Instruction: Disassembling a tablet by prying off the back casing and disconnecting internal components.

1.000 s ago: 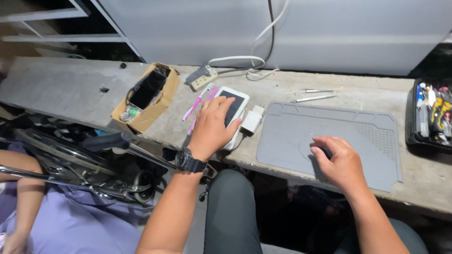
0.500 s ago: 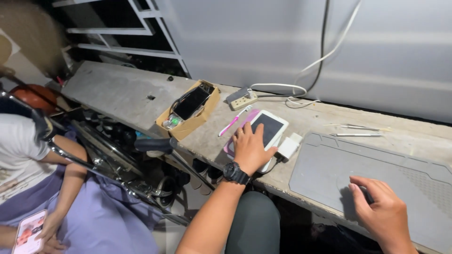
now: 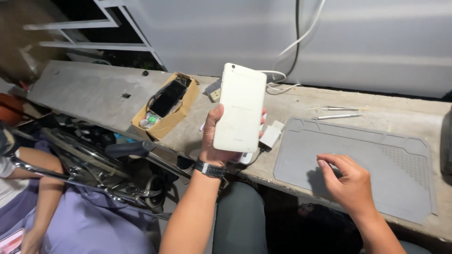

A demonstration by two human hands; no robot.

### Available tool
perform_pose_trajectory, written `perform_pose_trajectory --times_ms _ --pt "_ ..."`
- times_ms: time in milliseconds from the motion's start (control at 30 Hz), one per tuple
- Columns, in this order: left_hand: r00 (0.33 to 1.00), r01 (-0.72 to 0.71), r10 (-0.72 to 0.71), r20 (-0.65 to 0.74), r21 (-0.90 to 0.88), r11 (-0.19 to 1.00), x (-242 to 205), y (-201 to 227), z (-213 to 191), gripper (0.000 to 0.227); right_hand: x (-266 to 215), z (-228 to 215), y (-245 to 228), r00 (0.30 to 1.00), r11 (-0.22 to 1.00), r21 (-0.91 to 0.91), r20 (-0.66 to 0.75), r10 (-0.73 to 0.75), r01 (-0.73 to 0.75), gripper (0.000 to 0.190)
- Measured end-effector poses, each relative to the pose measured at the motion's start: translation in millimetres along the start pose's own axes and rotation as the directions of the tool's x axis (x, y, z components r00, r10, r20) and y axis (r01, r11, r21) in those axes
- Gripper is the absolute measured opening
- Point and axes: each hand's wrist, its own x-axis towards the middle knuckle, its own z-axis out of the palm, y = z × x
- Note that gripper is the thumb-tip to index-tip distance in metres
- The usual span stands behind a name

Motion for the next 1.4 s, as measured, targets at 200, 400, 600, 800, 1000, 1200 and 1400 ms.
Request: perform_pose_trajectory --times_ms 200,400,600,800,1000,1200,1400 --pt "0.978 0.069 -0.092 -0.186 -0.131 0.989 45 -77 -46 0.079 0 -5 7 0.997 0.990 0.139 -0.080 -0.004 0.015 0.015" --pt "0.967 0.170 -0.197 -0.164 -0.162 0.972 92 -142 -80 0.081 1 -16 12 0.993 0.993 0.117 -0.107 0.039 -0.026 0.016" --pt "0.945 0.187 -0.198 -0.261 -0.067 0.980 95 -179 -93 0.091 5 -18 12 0.989 0.993 0.116 -0.138 0.049 -0.033 0.013" --pt "0.952 0.168 -0.195 -0.236 -0.130 0.977 95 -188 -90 0.085 0 -13 14 0.985 0.987 0.157 -0.167 0.045 -0.018 0.014" --pt "0.956 0.198 -0.243 -0.163 -0.251 0.947 90 -180 -58 0.092 -3 -23 6 0.977 0.984 0.173 -0.213 -0.004 0.042 0.024" --pt "0.976 0.167 -0.193 -0.104 -0.214 0.962 82 -176 -53 0.087 -6 -25 -15 0.942 0.973 -0.075 -0.246 -0.228 0.216 0.037" --pt "0.986 0.135 -0.154 -0.067 -0.225 0.965 68 -169 -34 0.081 -8 -24 -51 0.873 0.886 -0.265 -0.215 -0.438 0.380 0.033"
